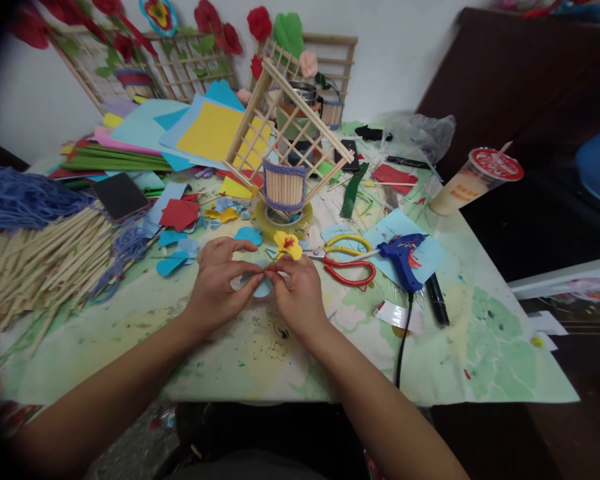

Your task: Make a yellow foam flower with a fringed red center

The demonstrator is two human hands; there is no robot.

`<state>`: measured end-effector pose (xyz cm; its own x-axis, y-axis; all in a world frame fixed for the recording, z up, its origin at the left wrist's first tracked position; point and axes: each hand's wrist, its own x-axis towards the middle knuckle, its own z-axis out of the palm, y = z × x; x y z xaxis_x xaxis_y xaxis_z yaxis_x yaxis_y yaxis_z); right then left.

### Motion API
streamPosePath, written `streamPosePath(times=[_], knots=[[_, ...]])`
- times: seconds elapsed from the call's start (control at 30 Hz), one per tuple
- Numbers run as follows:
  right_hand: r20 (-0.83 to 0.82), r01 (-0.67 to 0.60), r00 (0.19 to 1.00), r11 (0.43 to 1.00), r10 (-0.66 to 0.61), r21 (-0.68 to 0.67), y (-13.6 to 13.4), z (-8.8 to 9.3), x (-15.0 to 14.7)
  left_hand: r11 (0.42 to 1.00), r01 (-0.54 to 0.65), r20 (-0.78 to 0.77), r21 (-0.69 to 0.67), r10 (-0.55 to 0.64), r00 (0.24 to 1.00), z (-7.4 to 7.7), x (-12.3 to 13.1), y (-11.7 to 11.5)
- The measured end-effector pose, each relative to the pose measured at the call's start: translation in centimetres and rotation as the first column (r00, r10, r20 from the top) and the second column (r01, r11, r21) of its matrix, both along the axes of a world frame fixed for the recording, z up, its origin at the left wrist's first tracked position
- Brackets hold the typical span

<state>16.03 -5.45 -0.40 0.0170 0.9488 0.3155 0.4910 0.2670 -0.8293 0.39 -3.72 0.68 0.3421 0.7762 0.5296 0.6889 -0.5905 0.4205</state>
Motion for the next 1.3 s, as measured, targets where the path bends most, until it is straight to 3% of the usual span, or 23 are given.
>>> streamPosePath(times=[0.43,0.57,0.73,0.93,1.0,1.07,1.17,1.3], knots=[[0.134,0.002,0.991,0.991,-0.020,0.137,-0.1,-0.2,0.1,0.989,0.058,0.016,-0.136,-0.056,0.998,0.0,-0.1,0.2],[0.097,0.087,0.990,0.982,-0.104,0.170,0.1,0.3,0.7,0.993,0.018,0.049,-0.116,-0.012,0.999,0.0,-0.4,0.6],[-0.013,0.209,0.977,0.956,-0.211,0.204,0.5,0.7,1.8,0.982,-0.016,0.198,-0.191,0.054,0.979,0.1,-0.7,1.1],[0.190,0.213,0.956,0.974,-0.224,0.079,1.2,-0.2,2.3,0.895,0.132,0.455,-0.427,0.087,0.886,0.0,-0.7,1.3],[0.165,0.132,0.976,0.989,-0.141,0.068,1.1,-0.4,1.9,0.886,0.147,0.481,-0.440,0.095,0.871,0.0,-0.8,1.2],[0.111,-0.035,0.993,0.999,0.033,0.016,0.8,-0.4,1.3,0.885,0.141,0.473,-0.443,0.097,0.876,0.1,-0.7,1.2],[0.042,-0.238,0.969,0.967,0.243,-0.088,0.3,-0.4,0.4,0.892,0.136,0.451,-0.431,0.083,0.889,0.2,-0.7,1.0],[0.032,-0.259,0.964,0.963,0.262,-0.074,-0.2,-0.4,-0.4,0.891,0.173,0.442,-0.419,0.034,0.896,0.3,-0.5,0.8]])
